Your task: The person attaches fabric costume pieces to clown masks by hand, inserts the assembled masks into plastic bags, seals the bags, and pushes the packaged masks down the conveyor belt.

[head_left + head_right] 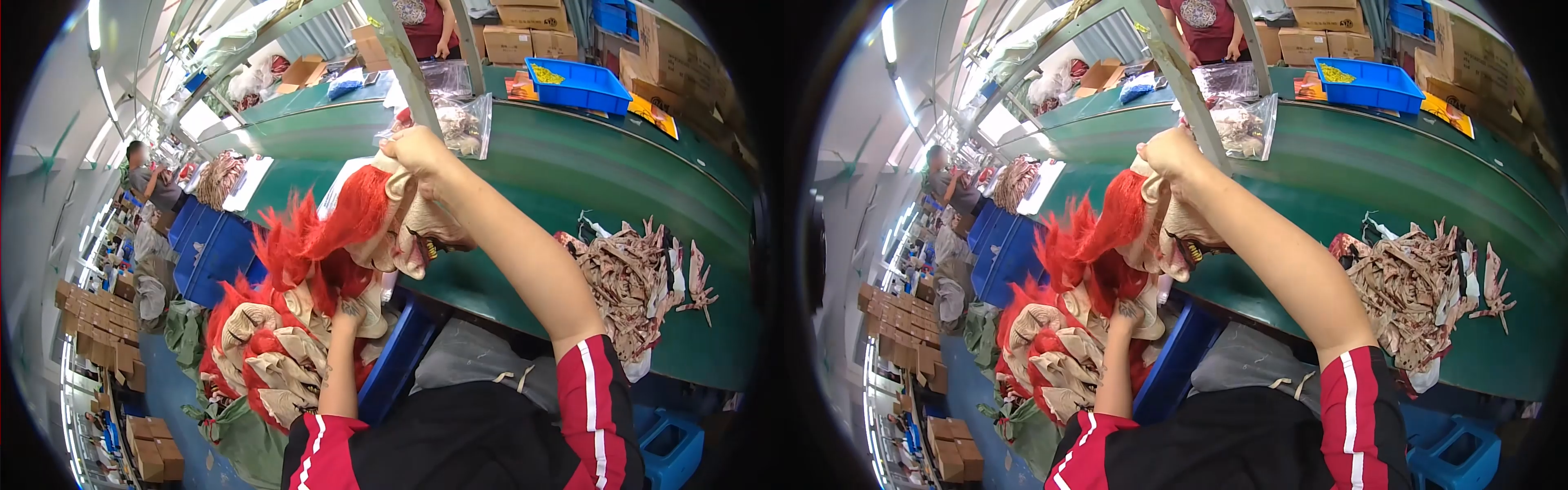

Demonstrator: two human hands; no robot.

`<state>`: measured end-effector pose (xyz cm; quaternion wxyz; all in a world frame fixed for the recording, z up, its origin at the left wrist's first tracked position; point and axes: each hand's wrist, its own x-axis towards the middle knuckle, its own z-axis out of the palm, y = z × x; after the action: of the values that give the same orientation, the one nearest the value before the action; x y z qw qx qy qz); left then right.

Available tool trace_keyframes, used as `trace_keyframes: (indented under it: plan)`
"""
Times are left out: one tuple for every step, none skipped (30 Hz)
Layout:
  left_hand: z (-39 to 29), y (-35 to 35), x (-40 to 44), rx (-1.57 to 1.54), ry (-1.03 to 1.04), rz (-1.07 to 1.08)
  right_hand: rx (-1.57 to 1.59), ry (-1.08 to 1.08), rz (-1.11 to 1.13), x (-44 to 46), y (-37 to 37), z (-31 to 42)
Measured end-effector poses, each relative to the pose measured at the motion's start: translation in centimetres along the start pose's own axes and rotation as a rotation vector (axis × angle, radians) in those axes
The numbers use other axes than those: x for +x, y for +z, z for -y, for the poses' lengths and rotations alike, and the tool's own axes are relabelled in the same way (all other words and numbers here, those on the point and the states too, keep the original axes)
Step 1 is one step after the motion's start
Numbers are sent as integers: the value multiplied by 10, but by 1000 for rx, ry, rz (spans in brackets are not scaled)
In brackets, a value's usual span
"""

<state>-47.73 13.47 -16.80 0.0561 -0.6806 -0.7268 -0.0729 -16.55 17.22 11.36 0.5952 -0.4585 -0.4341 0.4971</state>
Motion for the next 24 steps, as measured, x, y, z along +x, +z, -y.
trace_keyframes:
  plan:
    - [0, -1, 1, -4, 1, 8, 12, -5, -9, -2, 0, 1]
    - [-1, -2, 2, -13, 2, 16, 24, -15, -16, -3, -1, 5]
    - [-1, -2, 1, -18, 1, 23, 19, -16, -13, -3, -4, 10]
    - [-1, -3, 3, -23, 0, 31, 92, 56, -11, -1, -9, 13]
    - [-1, -4, 4, -29, 1, 39, 165, 126, -9, 3, -14, 16]
    - [-1, -5, 4, -32, 0, 43, 162, 124, -3, 11, -17, 13]
    - [-1, -5, 5, -35, 0, 48, 179, 94, 0, 13, -18, 15]
    - [-1, -5, 5, -38, 3, 51, 199, 66, 0, 14, -20, 14]
    - [-2, -5, 6, -39, 4, 54, 297, 100, 25, 11, -28, 14]
    - [-2, -4, 7, -37, 4, 55, 294, 95, 30, 11, -31, 17]
    - [-4, -4, 8, -40, 5, 57, 293, 108, 19, 12, -35, 21]
    - [-5, -3, 9, -47, 8, 59, 294, 123, 6, 12, -39, 24]
    - [-7, -3, 11, -48, 14, 60, 276, 95, 32, 11, -44, 29]
    - [-10, -2, 13, -47, 19, 61, 274, 94, 33, 10, -50, 35]
    - [-11, -2, 15, -52, 17, 63, 300, 106, 44, 8, -57, 41]
    - [-13, 0, 17, -55, 21, 64, 326, 119, 55, 5, -63, 49]
    - [-15, -1, 17, -57, 25, 64, 240, 119, 38, 2, -70, 56]
    - [-16, -2, 17, -57, 31, 65, 198, 79, 23, -2, -75, 61]
    - [-18, -2, 16, -63, 36, 73, 178, 72, 12, -3, -78, 64]
    - [-18, -2, 18, -65, 41, 85, 158, 67, 1, -4, -80, 67]
    - [-18, -3, 18, -66, 42, 96, 173, 38, -3, -3, -85, 70]
    - [-16, -5, 18, -70, 44, 108, 187, 6, -6, 0, -91, 74]
    - [-15, -7, 17, -75, 49, 125, 254, 28, 25, 1, -98, 80]
    - [-13, -9, 17, -84, 56, 150, 267, 21, 45, 1, -104, 88]
